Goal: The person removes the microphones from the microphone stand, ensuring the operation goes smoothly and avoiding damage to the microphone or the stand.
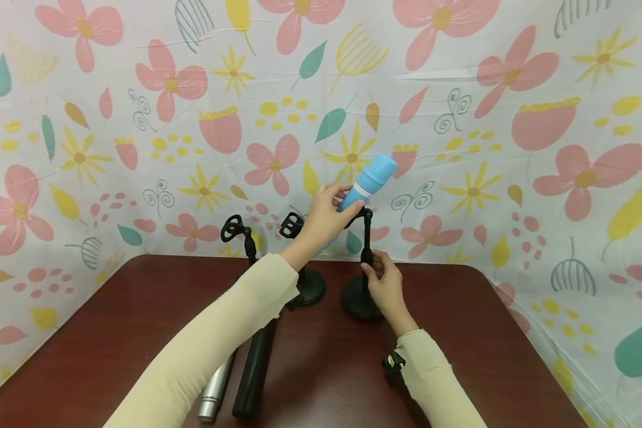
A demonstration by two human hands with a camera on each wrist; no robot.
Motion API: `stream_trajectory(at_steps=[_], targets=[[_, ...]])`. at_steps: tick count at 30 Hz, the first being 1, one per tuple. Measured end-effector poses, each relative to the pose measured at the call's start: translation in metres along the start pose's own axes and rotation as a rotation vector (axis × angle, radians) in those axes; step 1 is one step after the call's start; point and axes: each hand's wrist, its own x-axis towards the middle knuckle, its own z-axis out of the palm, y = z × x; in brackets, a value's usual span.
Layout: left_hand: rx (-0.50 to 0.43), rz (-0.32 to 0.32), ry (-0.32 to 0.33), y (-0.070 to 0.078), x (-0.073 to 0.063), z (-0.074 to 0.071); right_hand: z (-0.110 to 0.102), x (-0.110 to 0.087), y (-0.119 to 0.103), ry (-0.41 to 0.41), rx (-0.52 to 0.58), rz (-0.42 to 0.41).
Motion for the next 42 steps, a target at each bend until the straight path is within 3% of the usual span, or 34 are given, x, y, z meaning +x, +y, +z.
stream_trajectory(at_steps=[6, 13, 15, 22, 29, 42], targets=[[0.014, -0.036, 0.008, 0.005, -0.006, -0.014, 0.007, -0.004, -0.016, -0.031, 0.039, -0.031], [0.115, -0.023, 0.061, 0.003, -0.014, -0.028, 0.008, -0.019, -0.069, -0.073, 0.080, -0.046], [0.152, -0.028, 0.063, 0.001, -0.017, -0.033, 0.011, -0.022, -0.073, -0.090, 0.078, -0.036], [0.116, -0.054, 0.001, -0.001, -0.020, -0.054, 0.026, -0.023, -0.054, -0.108, 0.080, -0.065], [0.082, -0.041, -0.002, -0.003, -0.018, -0.072, 0.029, -0.020, -0.043, -0.148, 0.074, -0.068], [0.095, -0.073, 0.031, -0.005, -0.014, -0.084, 0.029, -0.026, -0.047, -0.191, 0.028, -0.064]])
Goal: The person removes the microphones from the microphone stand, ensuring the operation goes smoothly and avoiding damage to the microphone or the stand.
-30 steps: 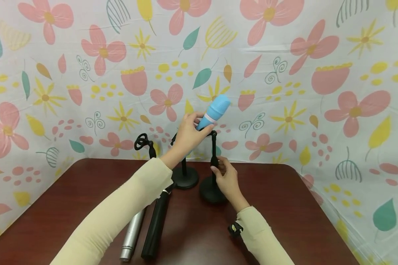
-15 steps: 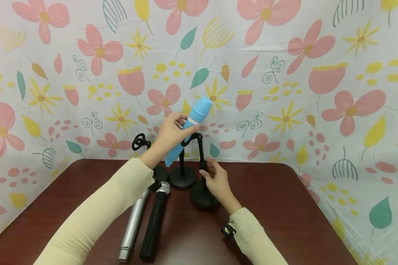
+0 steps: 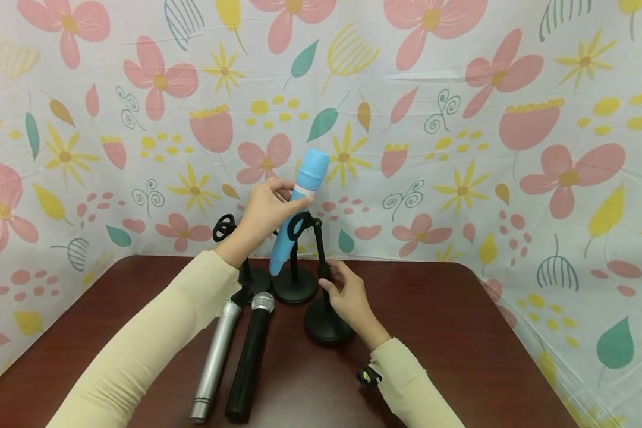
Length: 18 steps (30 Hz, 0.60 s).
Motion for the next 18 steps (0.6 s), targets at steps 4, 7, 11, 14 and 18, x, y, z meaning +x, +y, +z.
stream_trajectory(at_steps=[4, 7, 11, 14, 18], targets=[[0.003, -0.008, 0.018, -0.0008, 0.0011, -0.0022, 0.0006, 0.0011, -0.0016, 0.002, 0.000, -0.009], [-0.004, -0.008, 0.032, -0.0002, 0.0015, -0.0043, 0.0000, 0.0013, -0.0030, 0.002, 0.003, -0.011], [-0.009, -0.016, 0.048, 0.0011, 0.0023, -0.0069, -0.0016, 0.0014, -0.0044, 0.001, 0.000, -0.010], [-0.018, -0.020, 0.049, 0.0012, 0.0030, -0.0081, -0.0023, 0.0020, -0.0044, 0.004, -0.004, -0.013], [-0.042, -0.018, 0.052, -0.0011, 0.0028, -0.0098, -0.0022, 0.0025, -0.0033, 0.003, -0.015, -0.012]])
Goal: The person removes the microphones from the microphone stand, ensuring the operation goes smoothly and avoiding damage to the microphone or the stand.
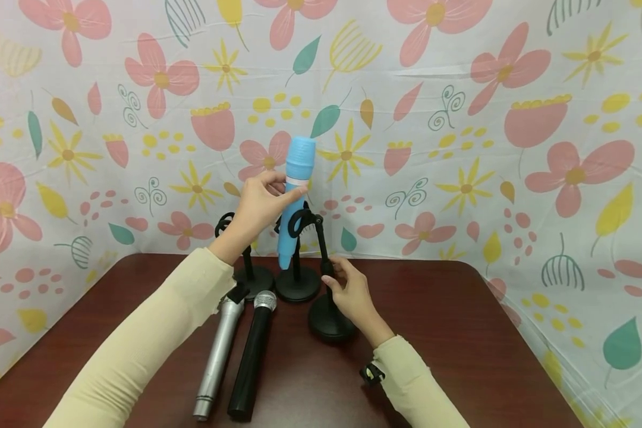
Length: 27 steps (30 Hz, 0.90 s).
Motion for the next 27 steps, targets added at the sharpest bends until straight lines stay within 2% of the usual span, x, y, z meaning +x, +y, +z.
stream_trajectory(at_steps=[11, 18, 24, 27], targets=[[-0.045, 0.025, 0.048, -0.008, -0.002, -0.006, -0.001, 0.001, -0.001, 0.010, 0.034, 0.020], [-0.016, 0.014, 0.017, -0.025, -0.007, -0.007, -0.017, 0.002, -0.035, 0.029, 0.110, 0.120], [0.024, -0.002, 0.013, -0.036, -0.014, -0.002, -0.021, 0.004, -0.040, 0.026, 0.080, 0.130], [0.045, -0.036, 0.000, -0.038, -0.019, 0.000, -0.022, 0.003, -0.039, 0.029, 0.086, 0.130]])
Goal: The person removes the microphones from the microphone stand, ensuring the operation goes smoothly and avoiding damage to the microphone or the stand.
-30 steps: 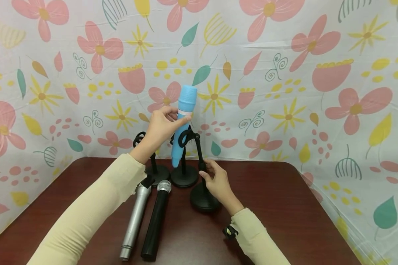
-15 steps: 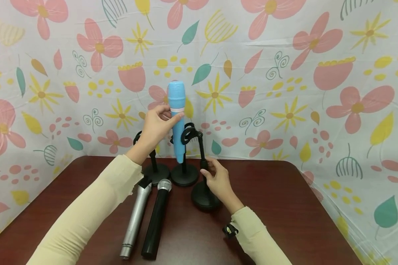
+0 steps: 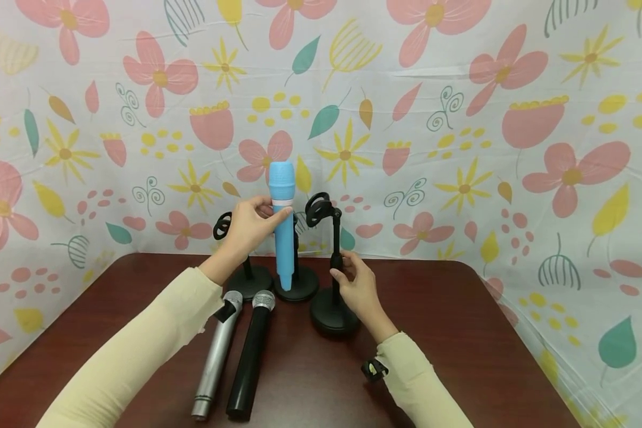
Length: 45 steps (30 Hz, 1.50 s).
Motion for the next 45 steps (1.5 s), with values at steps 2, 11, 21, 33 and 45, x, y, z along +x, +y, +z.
stream_trajectory(at_steps=[2, 11, 21, 33, 45], targets=[[0.012, -0.014, -0.011, -0.002, -0.004, 0.001, 0.000, 0.001, 0.002, 0.008, 0.004, -0.002], [0.046, -0.022, -0.076, -0.015, -0.026, 0.010, 0.000, 0.004, 0.005, 0.039, -0.010, -0.017], [0.063, -0.042, -0.138, -0.030, -0.046, 0.022, 0.001, 0.003, 0.005, 0.043, 0.014, -0.031], [0.065, -0.085, -0.205, -0.043, -0.064, 0.033, 0.002, 0.008, 0.029, 0.065, -0.008, -0.060], [0.048, -0.184, -0.325, -0.060, -0.079, 0.043, 0.003, 0.011, 0.039, 0.073, -0.026, -0.059]])
